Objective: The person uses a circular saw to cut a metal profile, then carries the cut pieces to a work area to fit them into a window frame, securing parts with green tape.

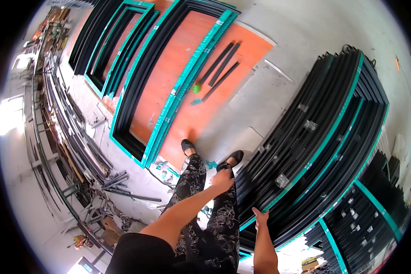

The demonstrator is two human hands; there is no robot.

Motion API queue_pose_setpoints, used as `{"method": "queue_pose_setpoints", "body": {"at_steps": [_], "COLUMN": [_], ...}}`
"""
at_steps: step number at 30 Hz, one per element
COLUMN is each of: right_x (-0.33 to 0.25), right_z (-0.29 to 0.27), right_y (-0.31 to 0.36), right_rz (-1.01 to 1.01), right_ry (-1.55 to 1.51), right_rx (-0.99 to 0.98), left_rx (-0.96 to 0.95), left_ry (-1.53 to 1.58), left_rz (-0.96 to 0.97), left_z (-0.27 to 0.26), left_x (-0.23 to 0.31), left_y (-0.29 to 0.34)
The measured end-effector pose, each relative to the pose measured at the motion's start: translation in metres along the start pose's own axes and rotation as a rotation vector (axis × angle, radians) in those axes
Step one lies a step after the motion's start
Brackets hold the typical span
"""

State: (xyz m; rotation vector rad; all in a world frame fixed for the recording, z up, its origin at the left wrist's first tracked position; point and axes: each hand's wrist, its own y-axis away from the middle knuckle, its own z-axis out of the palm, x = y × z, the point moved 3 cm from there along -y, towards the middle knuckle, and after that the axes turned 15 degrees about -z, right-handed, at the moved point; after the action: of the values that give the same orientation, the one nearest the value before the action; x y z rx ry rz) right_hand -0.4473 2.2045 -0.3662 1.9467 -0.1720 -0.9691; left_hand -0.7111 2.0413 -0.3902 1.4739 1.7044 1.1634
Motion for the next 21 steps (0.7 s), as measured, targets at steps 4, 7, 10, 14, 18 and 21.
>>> {"method": "queue_pose_setpoints", "body": {"at_steps": [4,7,10,14,18,21], "right_x": [0.009,-0.001,-0.003,-0.022,-0.033,-0.043], "right_z": [-0.014,-0.009,-0.01,0.009,0.049,0.108], "right_y": [-0.009,-0.007,-0.01,0.002,0.014,0.031], "right_rz": [0.074,0.265,0.337,0.319,0.272,0.155], "right_ry": [0.09,0.234,0.504,0.796,0.876,0.794], "right_rx": [-0.058,-0.094,0.034,0.037,-0.145,-0.344], "left_rx": [-0.108,0.017,-0.016,-0.053,-0.014,0.002], "left_ry": [-0.116,-0.018,-0.027,-0.046,0.078,0.17], "left_rz": [-0.189,0.029,0.055,0.045,0.093,0.081], "left_z": [-0.036,-0.052,-0.064,-0.062,-0.078,-0.111], "left_x": [-0.137,-0.203,-0.223,-0.26,-0.288,-0.3], "left_y": [0.038,0.077,0.107,0.127,0.131,0.125]}}
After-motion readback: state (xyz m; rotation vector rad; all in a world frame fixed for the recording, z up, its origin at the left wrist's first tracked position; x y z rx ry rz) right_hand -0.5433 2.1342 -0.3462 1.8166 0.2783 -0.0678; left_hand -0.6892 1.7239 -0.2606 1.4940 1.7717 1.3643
